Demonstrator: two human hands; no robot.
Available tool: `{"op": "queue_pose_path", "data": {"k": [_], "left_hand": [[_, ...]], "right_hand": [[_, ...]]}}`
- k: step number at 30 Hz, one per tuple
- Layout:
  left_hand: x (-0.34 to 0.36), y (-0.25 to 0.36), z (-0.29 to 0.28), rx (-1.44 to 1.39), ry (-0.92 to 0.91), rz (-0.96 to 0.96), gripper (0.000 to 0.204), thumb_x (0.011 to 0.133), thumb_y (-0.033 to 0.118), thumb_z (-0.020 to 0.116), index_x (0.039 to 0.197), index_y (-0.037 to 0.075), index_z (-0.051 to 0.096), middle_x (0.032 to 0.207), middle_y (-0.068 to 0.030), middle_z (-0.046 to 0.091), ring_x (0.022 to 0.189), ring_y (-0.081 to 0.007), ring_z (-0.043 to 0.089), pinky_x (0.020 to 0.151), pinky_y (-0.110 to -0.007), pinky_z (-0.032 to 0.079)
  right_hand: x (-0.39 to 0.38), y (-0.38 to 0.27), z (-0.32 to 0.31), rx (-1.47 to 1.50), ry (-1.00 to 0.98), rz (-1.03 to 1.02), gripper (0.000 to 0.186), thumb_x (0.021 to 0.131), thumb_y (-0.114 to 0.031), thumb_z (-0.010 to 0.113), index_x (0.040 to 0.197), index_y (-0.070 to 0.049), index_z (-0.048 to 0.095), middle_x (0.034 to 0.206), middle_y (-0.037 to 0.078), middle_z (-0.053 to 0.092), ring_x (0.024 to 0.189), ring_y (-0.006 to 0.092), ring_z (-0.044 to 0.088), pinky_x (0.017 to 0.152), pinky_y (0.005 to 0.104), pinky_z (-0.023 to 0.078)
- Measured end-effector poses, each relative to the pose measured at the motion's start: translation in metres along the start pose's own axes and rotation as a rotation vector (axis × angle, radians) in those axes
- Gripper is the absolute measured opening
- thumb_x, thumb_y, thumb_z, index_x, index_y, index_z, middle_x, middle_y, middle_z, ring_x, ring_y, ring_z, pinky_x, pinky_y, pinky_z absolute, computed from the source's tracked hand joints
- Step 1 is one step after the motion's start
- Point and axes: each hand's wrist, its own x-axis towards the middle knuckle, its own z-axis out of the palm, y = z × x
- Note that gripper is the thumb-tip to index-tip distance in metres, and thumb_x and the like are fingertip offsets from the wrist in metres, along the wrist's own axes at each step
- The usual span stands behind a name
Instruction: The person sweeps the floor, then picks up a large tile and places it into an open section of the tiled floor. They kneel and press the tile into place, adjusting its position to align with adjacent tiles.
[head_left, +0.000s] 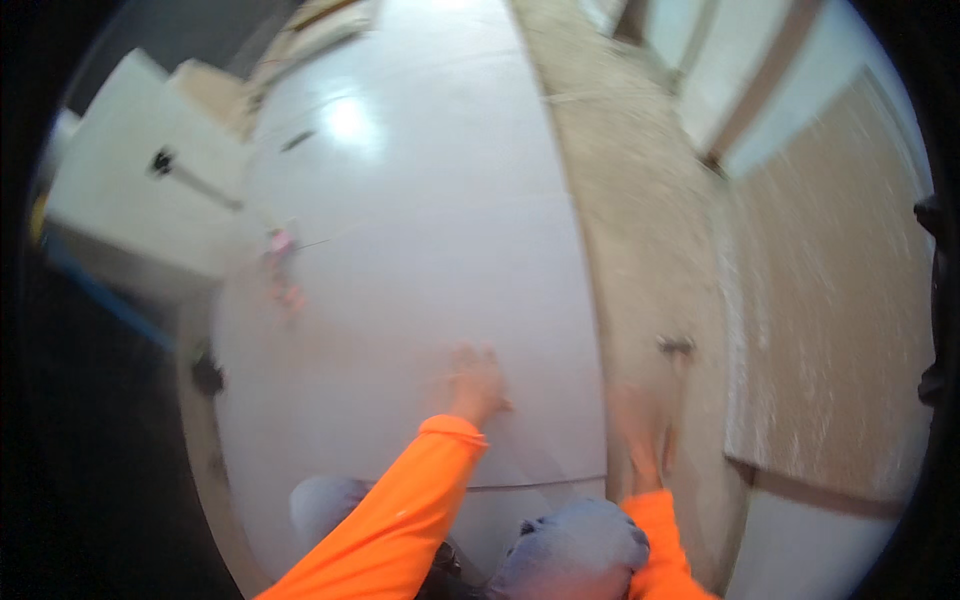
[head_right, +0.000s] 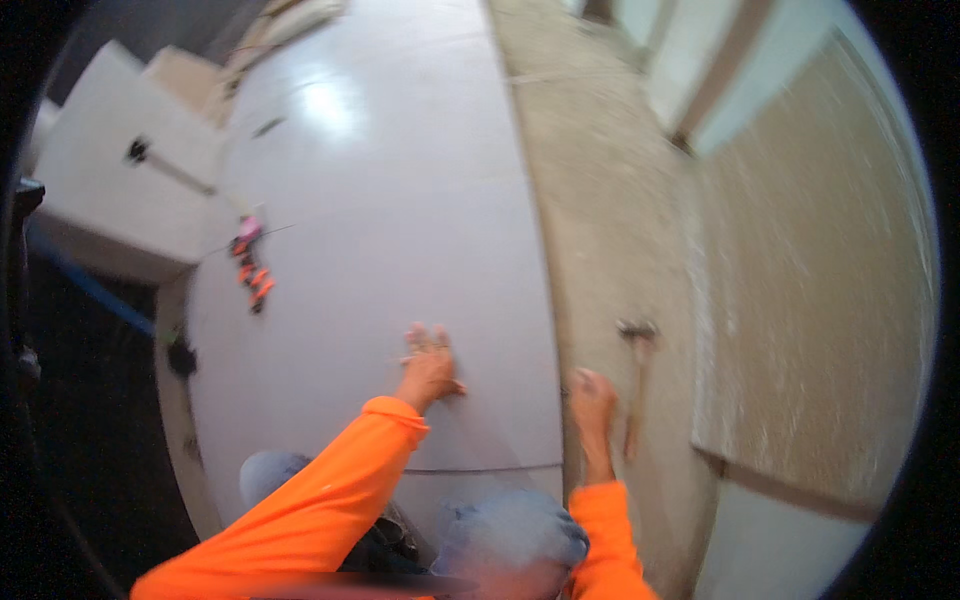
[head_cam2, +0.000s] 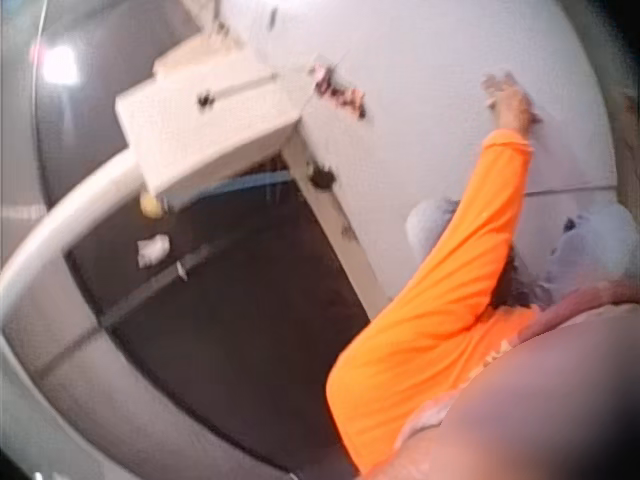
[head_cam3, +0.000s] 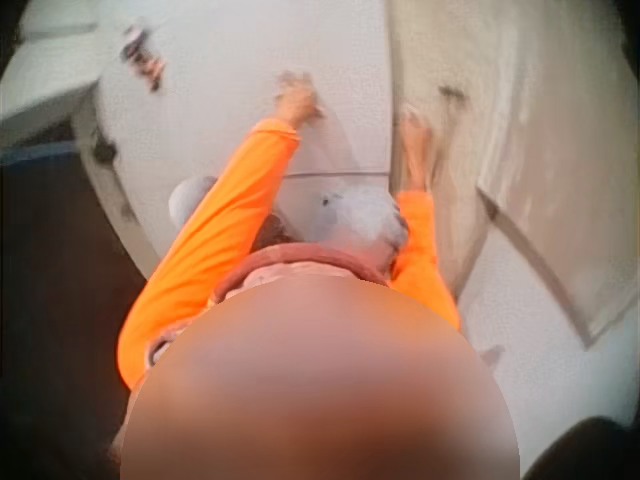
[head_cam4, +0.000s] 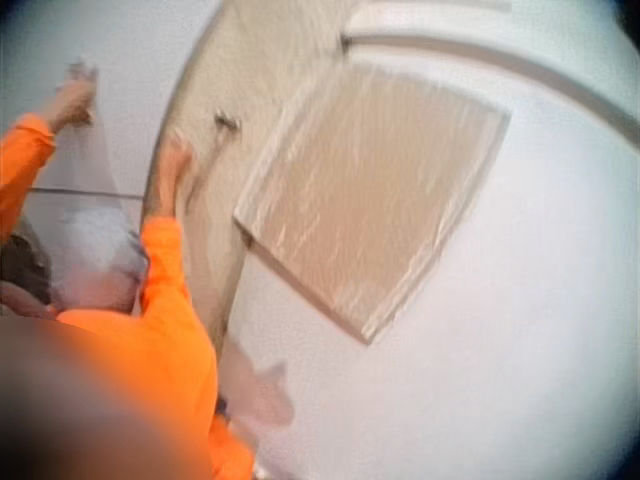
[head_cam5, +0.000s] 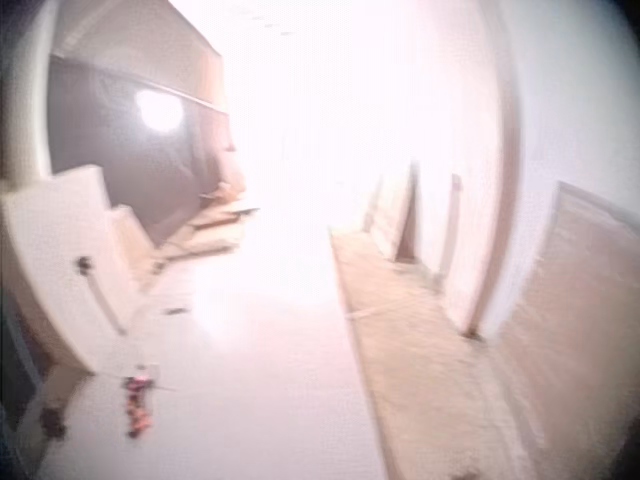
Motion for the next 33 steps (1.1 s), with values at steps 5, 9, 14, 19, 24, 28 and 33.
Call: {"op": "queue_pose_path", "data": {"k": [5,9,14,19,24,28,33], "left_hand": [[-0.153,-0.011,0.042,-0.024,0.038,0.091,0.145,0.064,0.057,0.095,0.167,0.003,0.008,0.166,-0.0432,0.002,0.155,-0.0589,0.009,0.111,-0.07,0.041],[-0.313,-0.101,0.105,-0.123,0.082,0.035,0.138,0.066,0.055,0.094,0.168,0.01,0.012,0.171,-0.0344,0.003,0.158,-0.0512,0.011,0.115,-0.069,0.037],[-0.35,-0.154,0.143,-0.15,0.168,0.075,0.117,0.075,0.053,0.09,0.164,0.013,0.025,0.17,-0.0267,0.016,0.156,-0.0444,0.024,0.116,-0.061,0.04],[-0.303,-0.209,0.04,-0.186,-0.031,0.097,0.054,0.082,0.058,0.079,0.107,0.011,0.079,0.112,-0.0081,0.078,0.101,-0.0315,0.074,0.087,-0.05,0.06],[-0.293,-0.383,-0.024,-0.324,0.453,0.133,0.051,0.09,0.048,0.074,0.122,0.009,0.074,0.124,-0.0174,0.073,0.117,-0.0348,0.069,0.099,-0.049,0.056],[-0.331,-0.531,-0.026,-0.323,0.605,0.347,0.062,0.096,0.052,0.066,0.137,0.004,0.065,0.138,-0.0209,0.065,0.13,-0.039,0.06,0.109,-0.05,0.048],[-0.446,-0.649,0.013,-0.543,-0.038,-0.408,0.073,0.088,0.062,0.071,0.131,0.002,0.069,0.131,-0.0227,0.069,0.13,-0.0342,0.062,0.108,-0.049,0.047]], "right_hand": [[-0.219,0.08,-0.117,-0.583,0.431,0.034,0.046,0.092,-0.021,0.075,0.132,-0.002,0.061,0.119,0.021,0.06,0.113,0.041,0.058,0.097,0.0485,0.048],[-0.388,0.077,-0.128,-0.511,0.204,0.014,0.044,0.094,-0.021,0.074,0.129,0.001,0.06,0.117,0.022,0.059,0.112,0.0422,0.058,0.096,0.0492,0.049],[-0.5,0.074,-0.113,-0.499,0.17,0.087,0.044,0.092,-0.023,0.076,0.125,0.002,0.06,0.116,0.024,0.058,0.111,0.0447,0.058,0.095,0.0519,0.049],[-0.605,0.118,-0.117,-0.566,0.342,0.034,0.044,0.092,-0.022,0.074,0.126,0.001,0.06,0.118,0.025,0.06,0.11,0.0438,0.06,0.093,0.051,0.05],[-0.757,0.127,-0.095,-0.544,0.618,-0.125,0.042,0.092,-0.022,0.073,0.127,0.0,0.061,0.121,0.026,0.062,0.111,0.0435,0.061,0.093,0.0499,0.051],[-0.804,0.073,-0.095,-0.436,0.589,-0.168,0.041,0.092,-0.022,0.071,0.127,-0.001,0.063,0.125,0.027,0.064,0.111,0.0431,0.063,0.093,0.0486,0.051],[-0.693,-0.045,-0.128,-0.346,-0.098,0.202,0.029,0.092,-0.018,0.066,0.115,-0.001,0.073,0.111,0.024,0.073,0.102,0.0401,0.07,0.091,0.0462,0.054]]}}
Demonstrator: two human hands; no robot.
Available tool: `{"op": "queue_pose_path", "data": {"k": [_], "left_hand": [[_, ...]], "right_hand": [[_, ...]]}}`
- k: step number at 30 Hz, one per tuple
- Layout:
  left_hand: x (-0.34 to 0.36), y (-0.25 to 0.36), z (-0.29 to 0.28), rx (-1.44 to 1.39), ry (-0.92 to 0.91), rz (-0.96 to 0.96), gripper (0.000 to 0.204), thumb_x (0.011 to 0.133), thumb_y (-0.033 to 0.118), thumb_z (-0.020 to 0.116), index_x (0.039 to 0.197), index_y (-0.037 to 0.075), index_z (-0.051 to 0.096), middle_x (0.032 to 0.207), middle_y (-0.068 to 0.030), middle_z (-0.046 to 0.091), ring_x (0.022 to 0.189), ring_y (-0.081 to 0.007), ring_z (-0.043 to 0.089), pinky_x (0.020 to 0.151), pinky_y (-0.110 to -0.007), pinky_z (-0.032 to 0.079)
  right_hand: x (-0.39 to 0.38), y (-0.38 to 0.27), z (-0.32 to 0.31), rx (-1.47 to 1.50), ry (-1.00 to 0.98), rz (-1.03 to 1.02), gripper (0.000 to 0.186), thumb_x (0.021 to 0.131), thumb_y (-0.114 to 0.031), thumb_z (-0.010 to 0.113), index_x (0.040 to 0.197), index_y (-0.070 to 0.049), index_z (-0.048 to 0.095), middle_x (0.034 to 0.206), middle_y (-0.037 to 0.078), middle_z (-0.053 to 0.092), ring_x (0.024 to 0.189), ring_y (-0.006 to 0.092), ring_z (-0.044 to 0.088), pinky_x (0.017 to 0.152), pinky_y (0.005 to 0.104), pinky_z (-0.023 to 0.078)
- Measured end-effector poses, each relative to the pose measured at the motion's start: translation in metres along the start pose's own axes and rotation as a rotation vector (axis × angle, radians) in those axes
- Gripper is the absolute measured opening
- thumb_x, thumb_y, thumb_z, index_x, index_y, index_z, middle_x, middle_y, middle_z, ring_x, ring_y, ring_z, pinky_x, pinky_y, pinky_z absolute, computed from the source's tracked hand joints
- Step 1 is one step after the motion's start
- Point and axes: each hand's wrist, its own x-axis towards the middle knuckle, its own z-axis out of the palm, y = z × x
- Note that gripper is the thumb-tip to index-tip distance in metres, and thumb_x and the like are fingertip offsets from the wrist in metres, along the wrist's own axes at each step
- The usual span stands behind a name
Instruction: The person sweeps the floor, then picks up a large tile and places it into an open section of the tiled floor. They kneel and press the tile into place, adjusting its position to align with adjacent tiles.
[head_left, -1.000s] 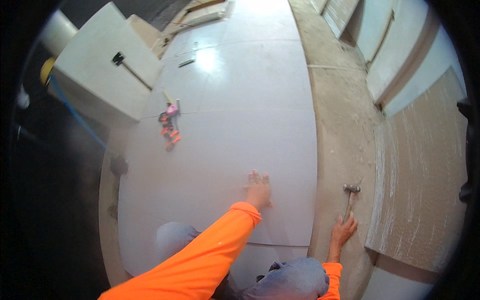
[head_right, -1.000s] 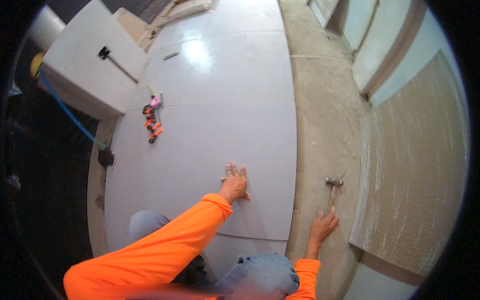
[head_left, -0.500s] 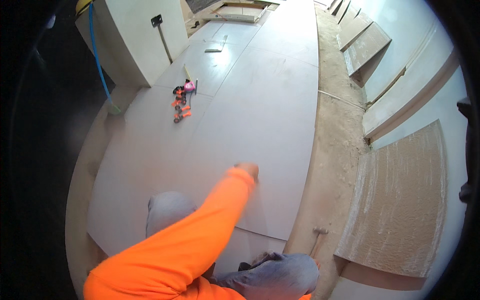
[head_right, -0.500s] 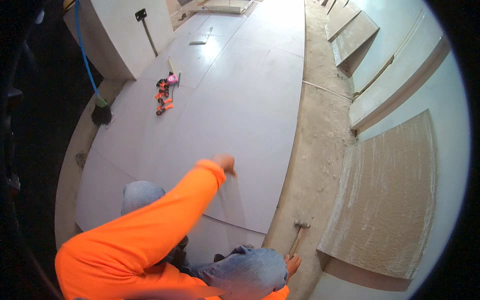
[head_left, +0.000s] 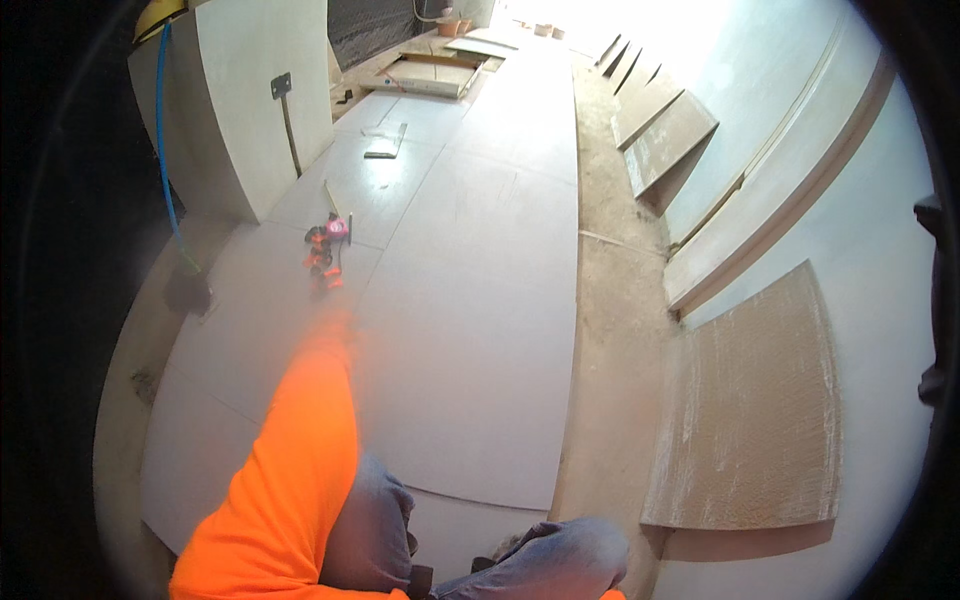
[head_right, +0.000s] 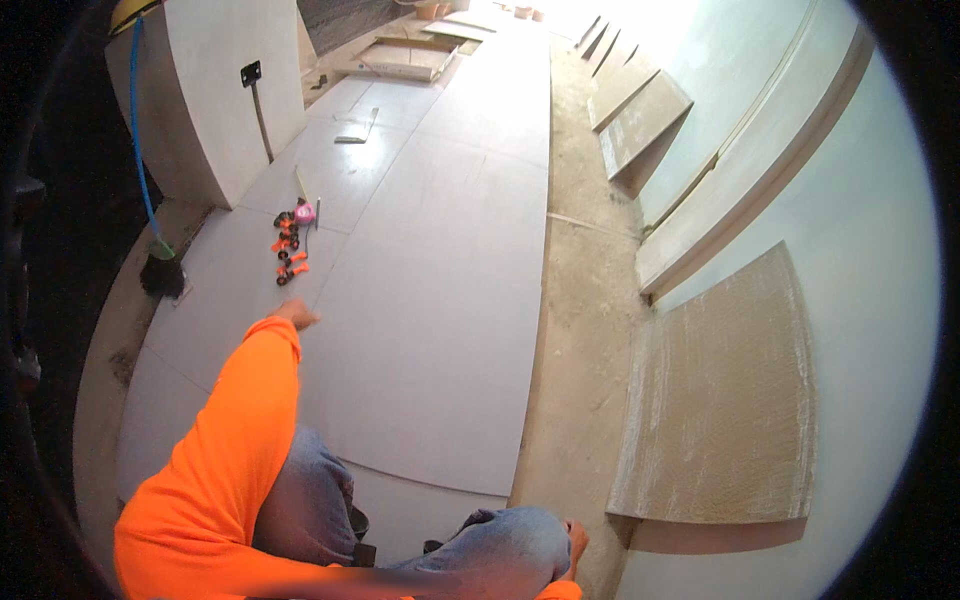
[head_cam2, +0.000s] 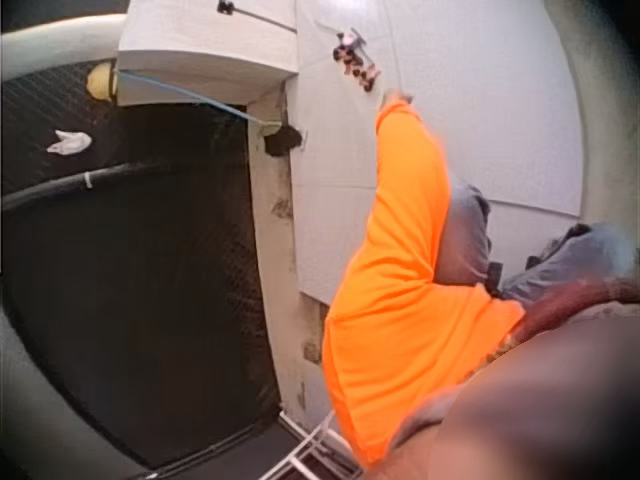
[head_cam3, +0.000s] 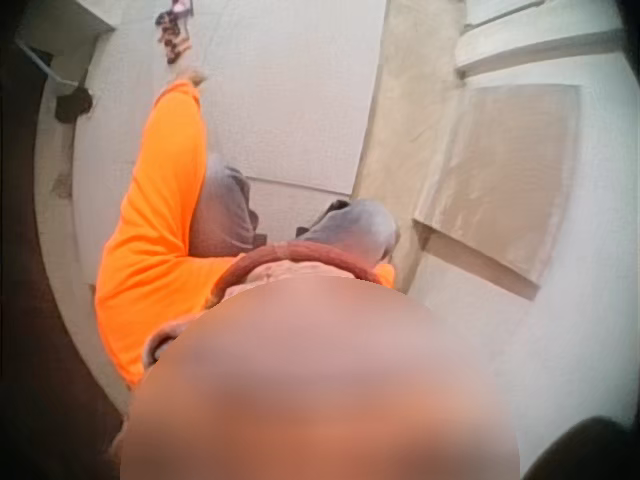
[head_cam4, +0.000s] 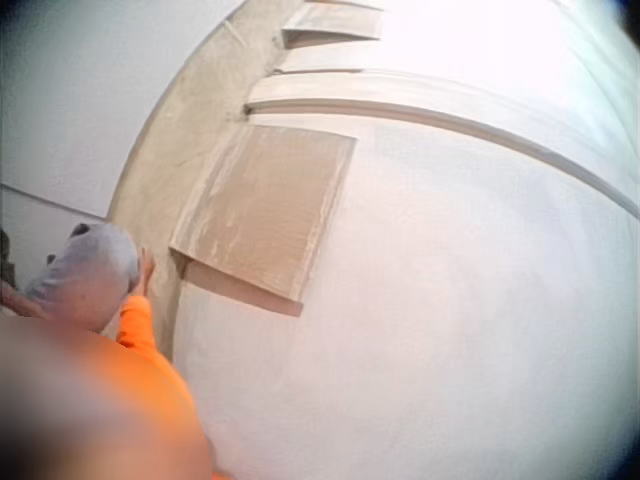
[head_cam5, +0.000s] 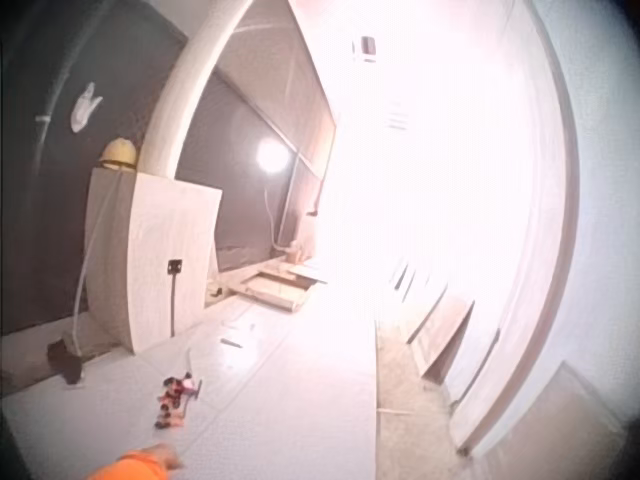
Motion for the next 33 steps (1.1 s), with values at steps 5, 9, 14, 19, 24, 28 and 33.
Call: {"op": "queue_pose_path", "data": {"k": [5,9,14,19,24,28,33], "left_hand": [[-0.022,-0.101,-0.022,-0.062,-0.011,0.156,0.071,0.089,0.056,0.072,0.133,0.0,0.068,0.136,-0.0214,0.067,0.133,-0.0345,0.06,0.11,-0.048,0.046],[0.047,-0.208,-0.069,-0.315,0.215,0.204,0.072,0.095,0.052,0.065,0.149,0.006,0.054,0.151,-0.0214,0.056,0.142,-0.0406,0.05,0.118,-0.052,0.039],[0.191,-0.354,-0.069,-0.356,0.234,-0.072,0.072,0.104,0.046,0.052,0.166,0.02,0.026,0.172,-0.0163,0.024,0.158,-0.0372,0.024,0.127,-0.06,0.021],[0.406,-0.448,-0.072,-0.126,0.416,-0.132,0.068,0.106,0.048,0.049,0.167,0.026,0.027,0.176,-0.0109,0.009,0.163,-0.0303,0.002,0.123,-0.073,0.005],[0.697,-0.531,-0.137,-0.089,0.749,-0.055,0.063,0.105,0.05,0.05,0.163,0.03,0.036,0.175,-0.0078,0.015,0.163,-0.0299,0.008,0.126,-0.068,0.006],[0.882,-0.597,-0.167,-0.072,0.755,-0.051,0.064,0.103,0.05,0.054,0.162,0.031,0.037,0.175,-0.0068,0.018,0.162,-0.0294,0.011,0.127,-0.067,0.006],[1.023,-0.659,-0.235,-0.082,0.749,-0.032,0.068,0.101,0.05,0.056,0.162,0.027,0.038,0.173,-0.0073,0.022,0.161,-0.0319,0.013,0.126,-0.068,0.005]], "right_hand": [[0.036,-0.232,-0.014,-0.031,0.079,-0.582,0.023,0.093,-0.014,0.062,0.106,-0.003,0.077,0.1,0.022,0.075,0.096,0.0399,0.073,0.087,0.0456,0.057],[0.035,-0.463,0.044,-0.173,-0.261,-0.805,0.029,0.097,-0.029,0.068,0.107,-0.003,0.078,0.099,0.022,0.076,0.096,0.0376,0.074,0.086,0.0457,0.058],[0.035,-0.673,0.173,-0.464,-0.439,-0.939,0.041,0.099,-0.04,0.069,0.117,-0.003,0.075,0.104,0.02,0.077,0.099,0.0359,0.074,0.086,0.0445,0.059],[0.084,-0.858,0.366,-0.525,-0.673,-0.832,0.048,0.098,-0.045,0.071,0.128,-0.007,0.071,0.115,0.016,0.077,0.104,0.0338,0.073,0.091,0.0441,0.057],[0.168,-1.077,0.656,-0.354,-0.677,-0.859,0.045,0.097,-0.041,0.074,0.125,-0.006,0.072,0.116,0.018,0.075,0.101,0.0327,0.074,0.089,0.0425,0.058],[0.251,-1.28,0.891,-0.288,-0.427,-1.068,0.035,0.095,-0.026,0.076,0.123,-0.006,0.072,0.111,0.019,0.071,0.095,0.0345,0.07,0.087,0.0457,0.056],[0.327,-1.56,1.098,-0.113,-0.182,-1.203,0.025,0.098,-0.017,0.067,0.121,-0.01,0.07,0.116,0.018,0.066,0.114,0.0387,0.062,0.098,0.0478,0.05]]}}
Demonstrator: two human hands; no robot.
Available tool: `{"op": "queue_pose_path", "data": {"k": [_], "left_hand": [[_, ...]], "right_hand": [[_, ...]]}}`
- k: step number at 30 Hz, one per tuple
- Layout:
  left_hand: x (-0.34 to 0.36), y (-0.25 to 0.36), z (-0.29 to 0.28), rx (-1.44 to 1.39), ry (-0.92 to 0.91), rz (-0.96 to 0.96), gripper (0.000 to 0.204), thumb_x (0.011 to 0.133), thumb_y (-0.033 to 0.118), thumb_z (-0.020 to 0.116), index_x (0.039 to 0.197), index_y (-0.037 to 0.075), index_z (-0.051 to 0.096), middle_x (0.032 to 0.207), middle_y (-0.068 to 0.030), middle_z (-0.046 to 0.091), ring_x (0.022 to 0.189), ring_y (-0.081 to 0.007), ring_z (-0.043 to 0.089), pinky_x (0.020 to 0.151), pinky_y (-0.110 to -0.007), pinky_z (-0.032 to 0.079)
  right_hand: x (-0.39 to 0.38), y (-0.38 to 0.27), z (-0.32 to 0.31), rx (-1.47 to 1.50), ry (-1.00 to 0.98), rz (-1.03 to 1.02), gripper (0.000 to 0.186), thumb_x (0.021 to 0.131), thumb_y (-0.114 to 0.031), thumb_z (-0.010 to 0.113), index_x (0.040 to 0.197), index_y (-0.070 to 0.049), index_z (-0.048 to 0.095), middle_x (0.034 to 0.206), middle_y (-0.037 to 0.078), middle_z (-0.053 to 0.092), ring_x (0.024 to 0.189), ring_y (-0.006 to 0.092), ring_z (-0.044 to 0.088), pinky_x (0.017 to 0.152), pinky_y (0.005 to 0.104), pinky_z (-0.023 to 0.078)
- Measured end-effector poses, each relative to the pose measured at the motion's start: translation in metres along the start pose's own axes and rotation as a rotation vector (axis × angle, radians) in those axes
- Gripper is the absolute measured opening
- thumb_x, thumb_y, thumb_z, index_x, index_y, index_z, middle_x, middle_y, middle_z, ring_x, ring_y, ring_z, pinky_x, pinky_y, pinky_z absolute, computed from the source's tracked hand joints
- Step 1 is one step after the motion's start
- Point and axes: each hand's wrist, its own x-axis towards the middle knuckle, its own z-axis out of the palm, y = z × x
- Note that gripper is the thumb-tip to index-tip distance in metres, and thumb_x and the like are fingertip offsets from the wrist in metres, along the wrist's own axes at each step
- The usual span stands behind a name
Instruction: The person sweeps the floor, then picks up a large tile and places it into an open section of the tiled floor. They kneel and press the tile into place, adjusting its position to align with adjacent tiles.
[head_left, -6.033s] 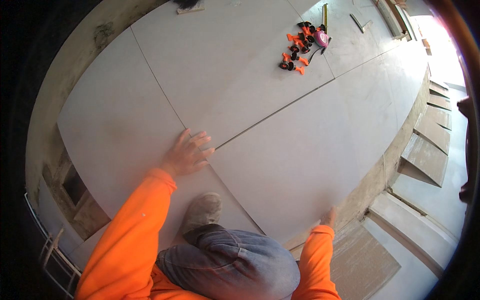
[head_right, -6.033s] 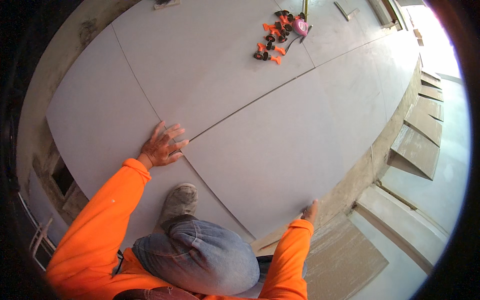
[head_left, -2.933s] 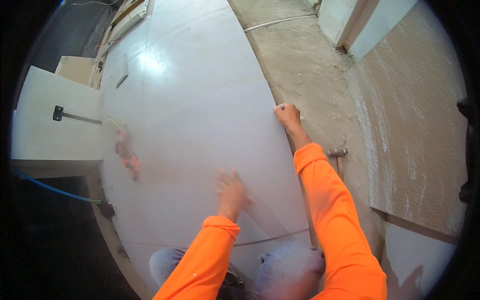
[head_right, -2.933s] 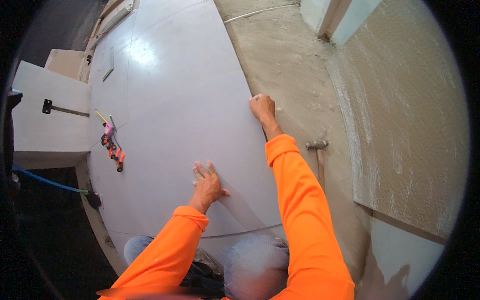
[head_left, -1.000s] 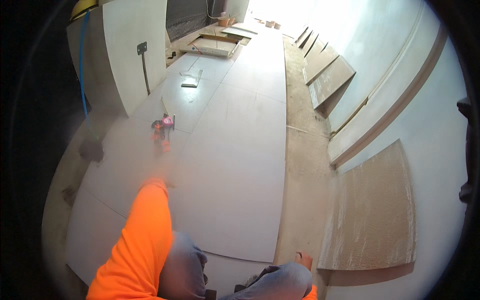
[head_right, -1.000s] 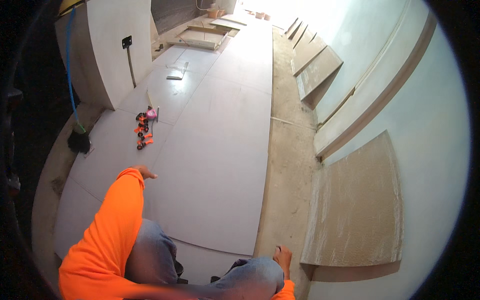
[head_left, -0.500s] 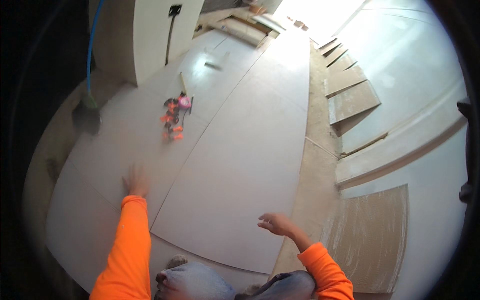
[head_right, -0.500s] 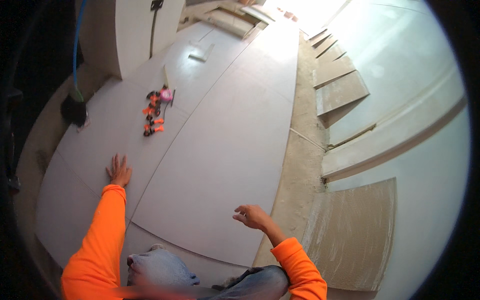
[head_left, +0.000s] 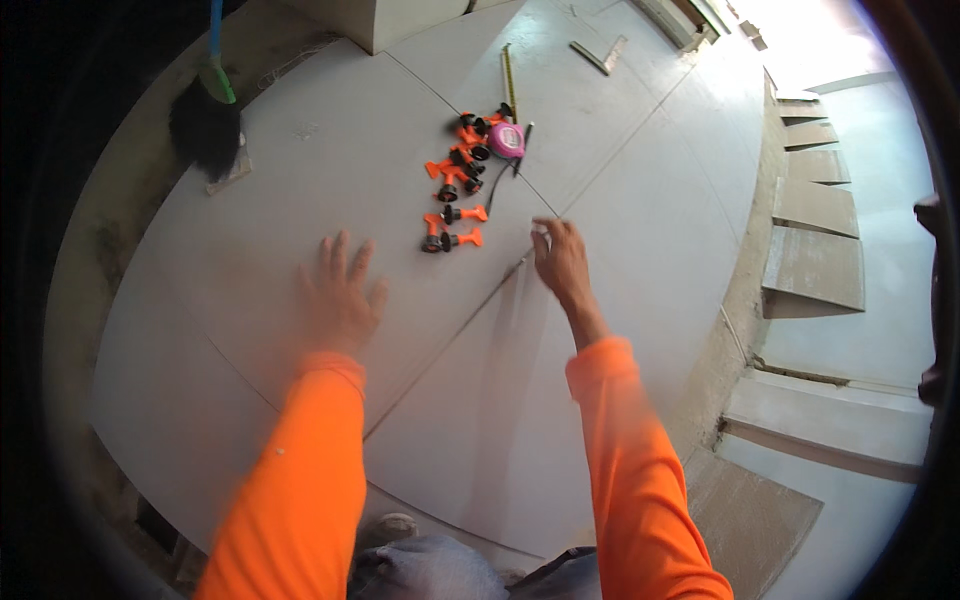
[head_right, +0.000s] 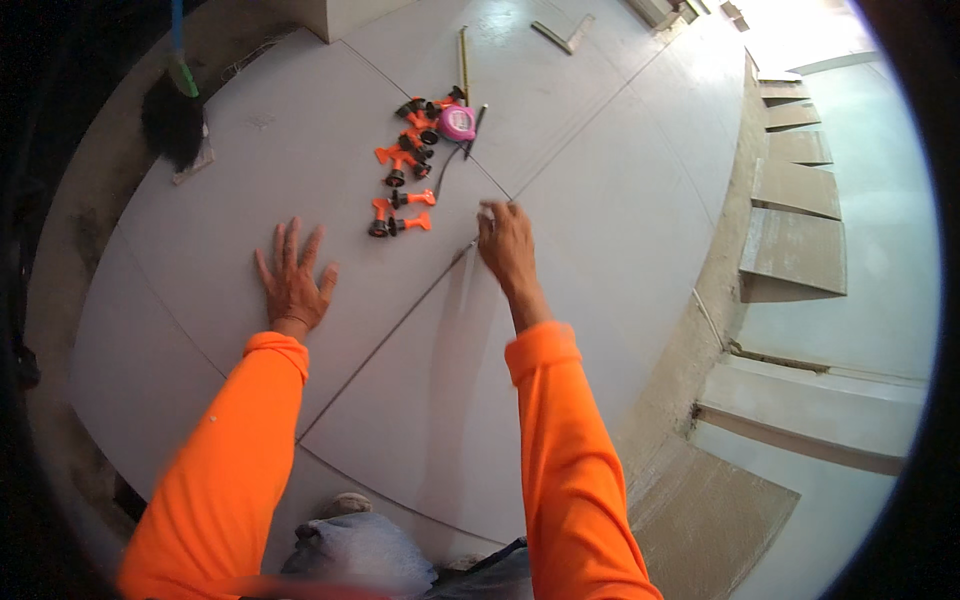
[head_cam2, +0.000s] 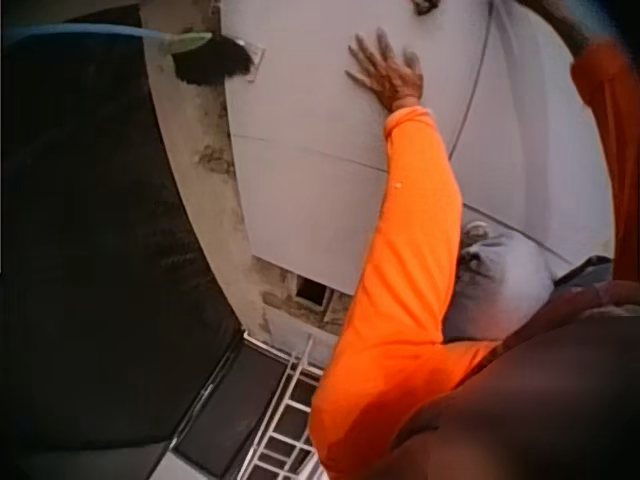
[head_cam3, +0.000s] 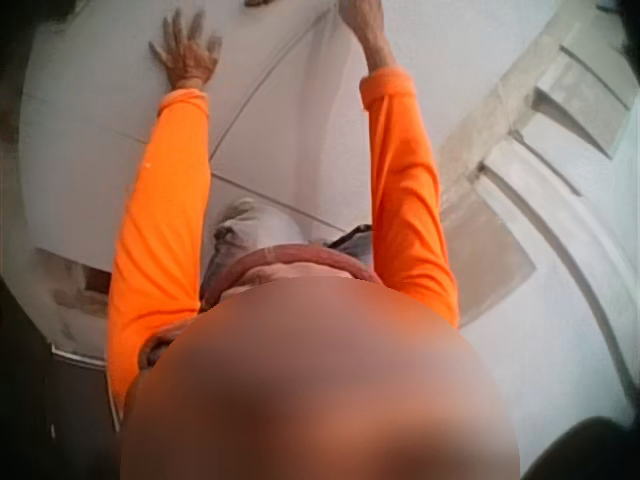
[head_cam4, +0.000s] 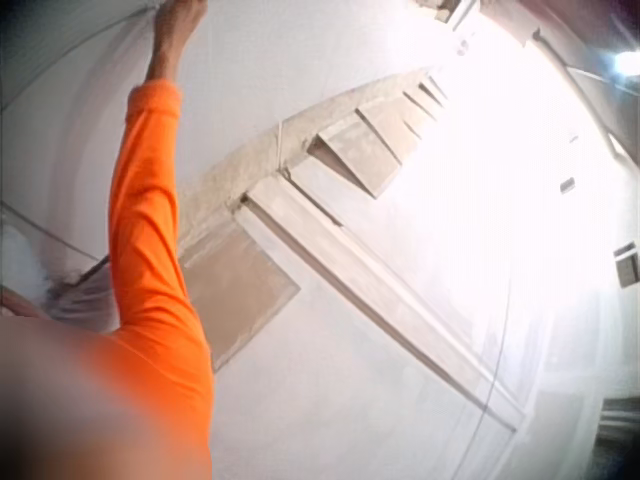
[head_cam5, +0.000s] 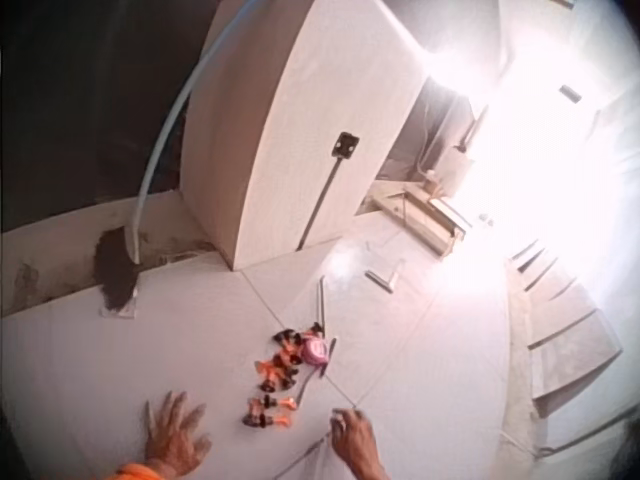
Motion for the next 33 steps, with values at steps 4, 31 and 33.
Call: {"op": "queue_pose_path", "data": {"k": [4,31,33], "left_hand": [[0.072,-0.024,-0.001,-0.03,-0.096,-0.039,0.069,0.1,0.05,0.056,0.162,0.028,0.037,0.173,-0.0086,0.021,0.161,-0.0324,0.013,0.125,-0.069,0.005],[-0.272,0.256,-0.227,0.006,0.028,-0.044,0.075,0.096,0.044,0.064,0.163,0.025,0.036,0.175,-0.0047,0.02,0.162,-0.0274,0.012,0.128,-0.064,0.007],[-0.358,0.244,-0.251,-0.039,-0.012,-0.013,0.064,0.104,0.051,0.05,0.162,0.027,0.039,0.174,-0.0065,0.021,0.162,-0.0272,0.015,0.125,-0.067,0.009]], "right_hand": [[0.155,-0.03,0.056,-0.13,0.123,-0.071,0.025,0.098,-0.018,0.062,0.12,-0.012,0.072,0.12,0.016,0.067,0.116,0.0382,0.062,0.101,0.0471,0.05],[-0.475,0.097,-0.519,-0.16,0.166,0.286,0.008,0.085,-0.007,0.062,0.089,0.0,0.06,0.086,0.023,0.067,0.083,0.045,0.064,0.074,0.0547,0.05],[-0.624,0.087,-0.583,-0.23,0.019,0.456,0.011,0.086,-0.01,0.065,0.092,-0.001,0.061,0.088,0.022,0.069,0.085,0.0435,0.067,0.077,0.0522,0.052]]}}
